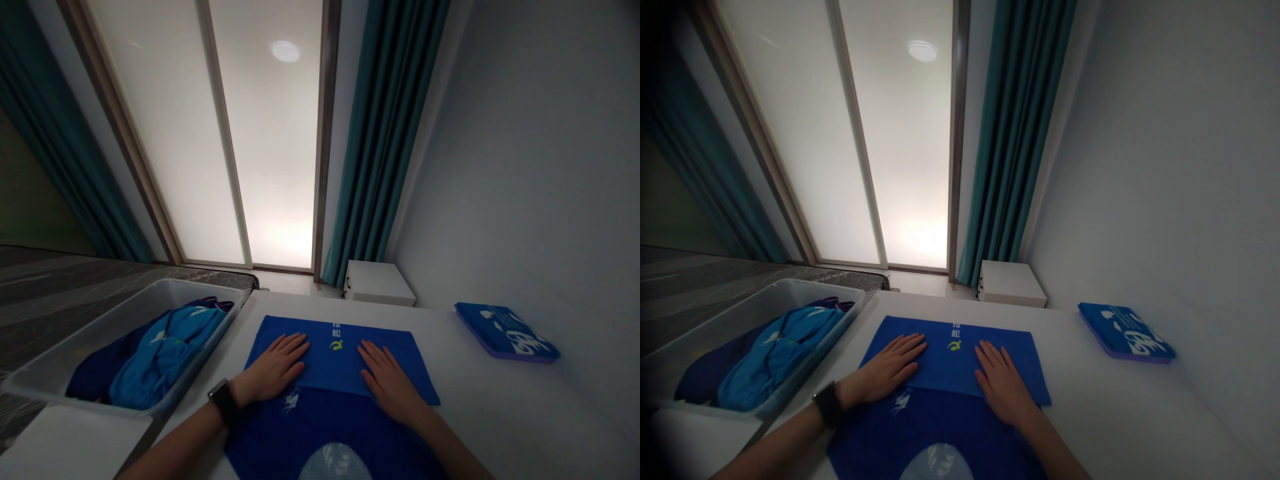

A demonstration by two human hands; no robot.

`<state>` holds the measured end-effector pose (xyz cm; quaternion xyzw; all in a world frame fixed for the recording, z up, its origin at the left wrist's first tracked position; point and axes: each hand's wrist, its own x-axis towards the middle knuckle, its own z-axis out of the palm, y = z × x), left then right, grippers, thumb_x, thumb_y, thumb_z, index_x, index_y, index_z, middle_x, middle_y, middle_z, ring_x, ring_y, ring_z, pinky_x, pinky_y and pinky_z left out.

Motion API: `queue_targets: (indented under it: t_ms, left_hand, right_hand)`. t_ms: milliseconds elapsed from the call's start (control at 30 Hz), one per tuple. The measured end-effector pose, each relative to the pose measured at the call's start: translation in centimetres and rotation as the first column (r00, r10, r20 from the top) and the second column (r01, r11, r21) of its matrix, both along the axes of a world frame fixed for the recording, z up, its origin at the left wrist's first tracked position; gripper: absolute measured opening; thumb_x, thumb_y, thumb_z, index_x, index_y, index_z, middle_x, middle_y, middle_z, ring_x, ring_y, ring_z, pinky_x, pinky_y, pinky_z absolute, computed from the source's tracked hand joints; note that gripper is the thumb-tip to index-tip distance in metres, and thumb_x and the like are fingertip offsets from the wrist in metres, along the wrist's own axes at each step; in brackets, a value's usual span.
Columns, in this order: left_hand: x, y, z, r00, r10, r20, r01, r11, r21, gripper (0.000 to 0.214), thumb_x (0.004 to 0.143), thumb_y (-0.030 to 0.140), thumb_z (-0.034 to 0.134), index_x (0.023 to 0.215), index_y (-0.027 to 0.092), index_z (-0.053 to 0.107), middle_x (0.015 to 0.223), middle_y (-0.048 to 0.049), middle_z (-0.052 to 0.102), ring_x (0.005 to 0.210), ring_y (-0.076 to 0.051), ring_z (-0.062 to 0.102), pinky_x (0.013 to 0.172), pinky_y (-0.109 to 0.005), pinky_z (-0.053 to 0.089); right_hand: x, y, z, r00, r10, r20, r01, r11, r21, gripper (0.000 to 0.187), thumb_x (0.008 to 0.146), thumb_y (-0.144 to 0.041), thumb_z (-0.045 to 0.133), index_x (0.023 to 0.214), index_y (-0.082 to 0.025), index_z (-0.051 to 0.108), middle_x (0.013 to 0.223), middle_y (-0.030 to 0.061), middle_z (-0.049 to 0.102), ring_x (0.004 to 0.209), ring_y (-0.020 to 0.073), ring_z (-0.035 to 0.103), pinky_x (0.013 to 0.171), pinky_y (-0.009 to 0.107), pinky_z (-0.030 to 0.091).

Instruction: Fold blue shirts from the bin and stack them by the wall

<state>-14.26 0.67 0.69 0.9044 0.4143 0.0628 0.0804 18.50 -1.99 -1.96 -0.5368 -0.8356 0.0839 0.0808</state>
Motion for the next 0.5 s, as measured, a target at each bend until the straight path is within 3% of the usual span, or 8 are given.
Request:
queue_targets:
  t_ms: [133, 267, 500]
  left_hand:
    - [-0.6, 2.8, 1.2, 0.991, 0.131, -0.031, -0.129, 0.99, 0.058, 0.044, 0.098, 0.028, 0.04, 0.141, 0.025, 0.048, 0.146, -0.0057, 0.05, 0.136, -0.023, 0.042, 0.116, -0.042, 0.027]
    - [-1.8, 6.0, 2.5, 0.986, 0.14, -0.088, -0.137, 0.99, 0.041, 0.043, 0.093, 0.023, 0.044, 0.135, 0.026, 0.053, 0.135, -0.0075, 0.057, 0.126, -0.023, 0.051, 0.109, -0.039, 0.036]
    - [-3.7, 9.3, 4.0, 0.973, 0.154, -0.171, -0.176, 0.977, -0.117, 0.048, 0.085, 0.032, 0.057, 0.132, 0.023, 0.056, 0.126, -0.011, 0.06, 0.118, -0.029, 0.056, 0.103, -0.043, 0.04]
  right_hand:
    - [2.0, 2.0, -0.6, 0.997, -0.077, 0.013, 0.076, 0.994, 0.074, 0.052, 0.099, -0.033, 0.025, 0.147, -0.02, 0.042, 0.153, 0.0079, 0.04, 0.143, 0.0218, 0.033, 0.119, 0.048, 0.019]
    - [4.6, 4.4, -1.2, 0.988, -0.153, 0.03, 0.147, 0.978, 0.151, 0.051, 0.096, -0.026, 0.027, 0.142, -0.017, 0.048, 0.147, 0.0111, 0.048, 0.137, 0.024, 0.041, 0.117, 0.047, 0.024]
    - [7.1, 7.1, 0.6, 0.979, -0.193, 0.062, 0.191, 0.981, 0.037, 0.057, 0.087, -0.04, 0.049, 0.138, -0.014, 0.052, 0.135, 0.0153, 0.056, 0.128, 0.0288, 0.047, 0.11, 0.042, 0.031]
